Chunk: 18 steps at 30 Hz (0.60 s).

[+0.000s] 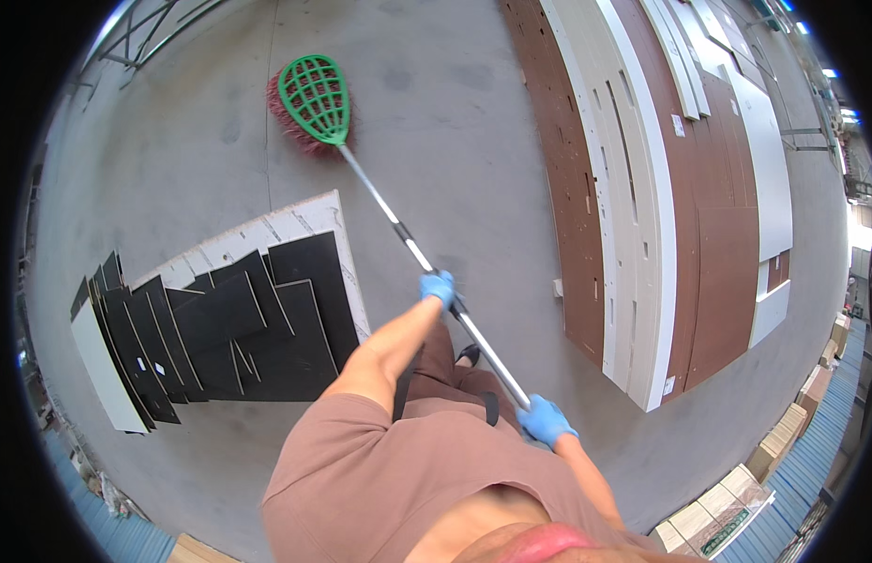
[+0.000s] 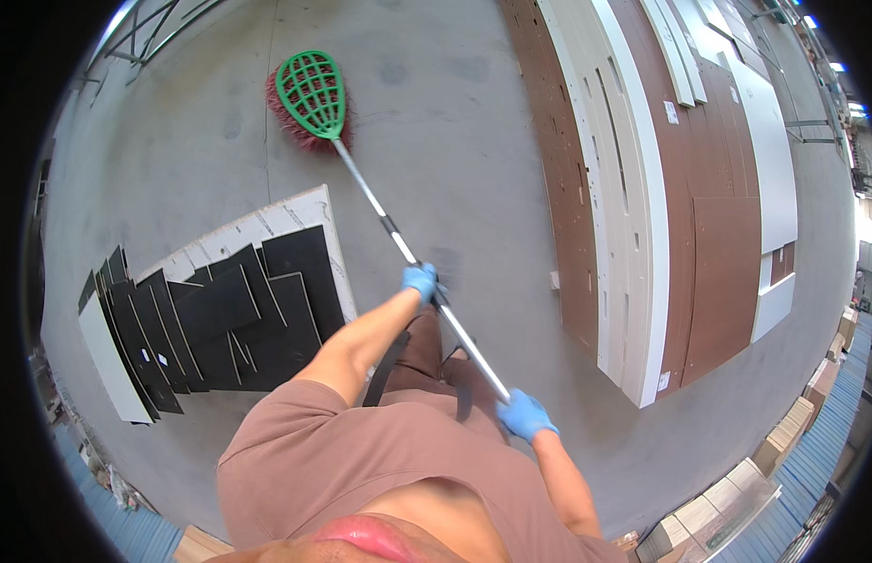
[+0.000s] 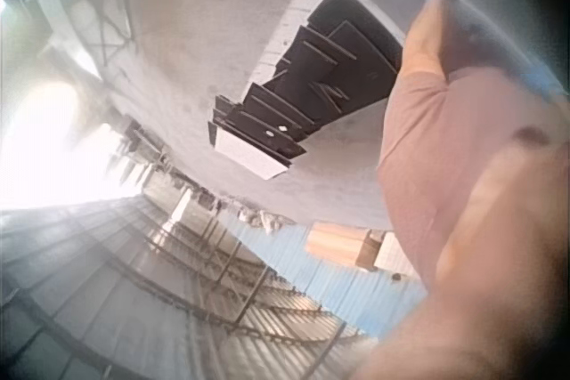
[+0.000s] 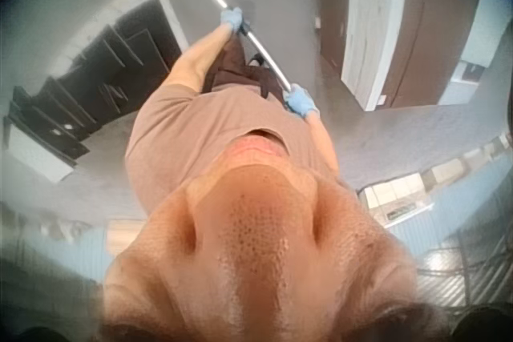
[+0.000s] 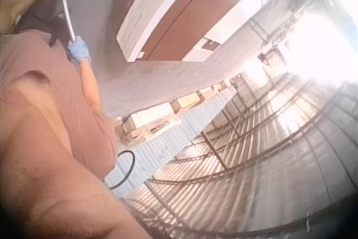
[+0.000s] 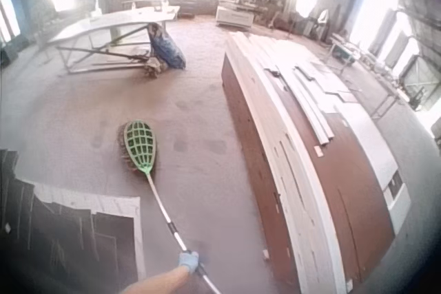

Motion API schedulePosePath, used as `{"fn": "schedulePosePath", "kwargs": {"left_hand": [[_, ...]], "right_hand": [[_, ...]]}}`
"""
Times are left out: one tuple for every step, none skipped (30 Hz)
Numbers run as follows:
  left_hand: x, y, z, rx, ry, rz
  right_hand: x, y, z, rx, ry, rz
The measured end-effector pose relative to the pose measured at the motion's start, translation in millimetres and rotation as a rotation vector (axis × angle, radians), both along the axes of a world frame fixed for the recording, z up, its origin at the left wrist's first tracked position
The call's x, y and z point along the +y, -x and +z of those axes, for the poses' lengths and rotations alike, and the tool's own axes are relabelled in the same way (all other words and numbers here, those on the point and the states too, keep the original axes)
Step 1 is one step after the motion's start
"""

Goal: The person discards a yellow sponge into a green bin, then picks up a mop and sweeps a large concrete floor in a workshop. The person squats to scrape debris from a crack in the floor with a small tool, then resumes sweeping the area.

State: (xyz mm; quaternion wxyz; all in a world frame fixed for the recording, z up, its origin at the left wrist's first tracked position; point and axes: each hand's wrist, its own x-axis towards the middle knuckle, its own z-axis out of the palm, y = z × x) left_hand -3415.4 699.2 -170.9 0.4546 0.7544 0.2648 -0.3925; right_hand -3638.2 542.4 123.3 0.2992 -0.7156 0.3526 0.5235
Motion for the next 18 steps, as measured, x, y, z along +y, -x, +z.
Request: {"fn": "schedulePosePath", "kwargs": {"left_hand": [[-17.3, 11.0, 15.7, -0.001, -0.107, -0.111], [-41.6, 26.2, 34.9, 0.1, -0.028, 0.078], [-51.8, 41.1, 56.2, 0.156, 0.084, -0.043], [-70.8, 59.5, 80.2, 0.056, 0.054, -0.043], [-88.0, 70.7, 99.5, 0.21, 0.092, -0.011], [-101.0, 80.4, 115.2, 0.218, 0.083, -0.145], [-112.5, 86.2, 128.2, 0.196, 0.062, -0.267], [-126.5, 85.7, 132.0, 0.277, 0.082, -0.364], [-136.4, 78.7, 130.7, 0.347, 0.088, -0.469], [-150.0, 72.9, 131.9, 0.35, 0.02, -0.418], [-159.5, 56.7, 122.0, 0.31, 0.082, -0.541], [-168.2, 37.5, 112.2, 0.285, 0.144, -0.671], [-176.7, 16.0, 102.4, 0.278, 0.209, -0.761], [-184.6, -6.9, 94.1, 0.289, 0.2, -0.692], [-187.1, -28.5, 86.2, 0.328, 0.189, -0.584], [-186.7, -44.6, 82.5, 0.376, 0.178, -0.477], [-188.1, -75.3, 71.2, 0.41, 0.159, -0.362], [-185.8, -98.9, 62.4, 0.332, 0.16, -0.408]], "right_hand": [[-10.5, 18.2, 7.1, 0.001, 0.023, 0.009], [-18.0, 44.0, 16.3, 0.066, 0.075, -0.008], [-24.6, 75.2, 32.1, 0.05, 0.102, -0.018], [-29.0, 105.8, 45.7, 0.083, 0.131, 0.013], [-33.5, 133.4, 57.3, 0.06, 0.137, 0.049], [-34.3, 158.9, 70.5, 0.09, 0.137, 0.018], [-35.5, 173.2, 77.6, 0.136, 0.138, -0.008], [-32.7, 184.5, 85.3, 0.204, 0.144, -0.055], [-30.7, 187.7, 90.9, 0.257, 0.149, -0.092], [-29.0, 183.2, 94.2, 0.292, 0.15, -0.117], [-28.0, 173.9, 95.1, 0.314, 0.151, -0.139], [-28.2, 159.4, 92.8, 0.321, 0.145, -0.155], [-29.7, 141.5, 89.0, 0.317, 0.141, -0.171], [-33.7, 121.5, 83.5, 0.301, 0.137, -0.176], [-35.9, 101.5, 77.7, 0.284, 0.127, -0.183], [-39.3, 80.7, 70.7, 0.257, 0.114, -0.187], [-43.3, 54.7, 60.0, 0.217, 0.099, -0.196], [-47.7, 29.1, 49.2, 0.177, 0.083, -0.203]]}}
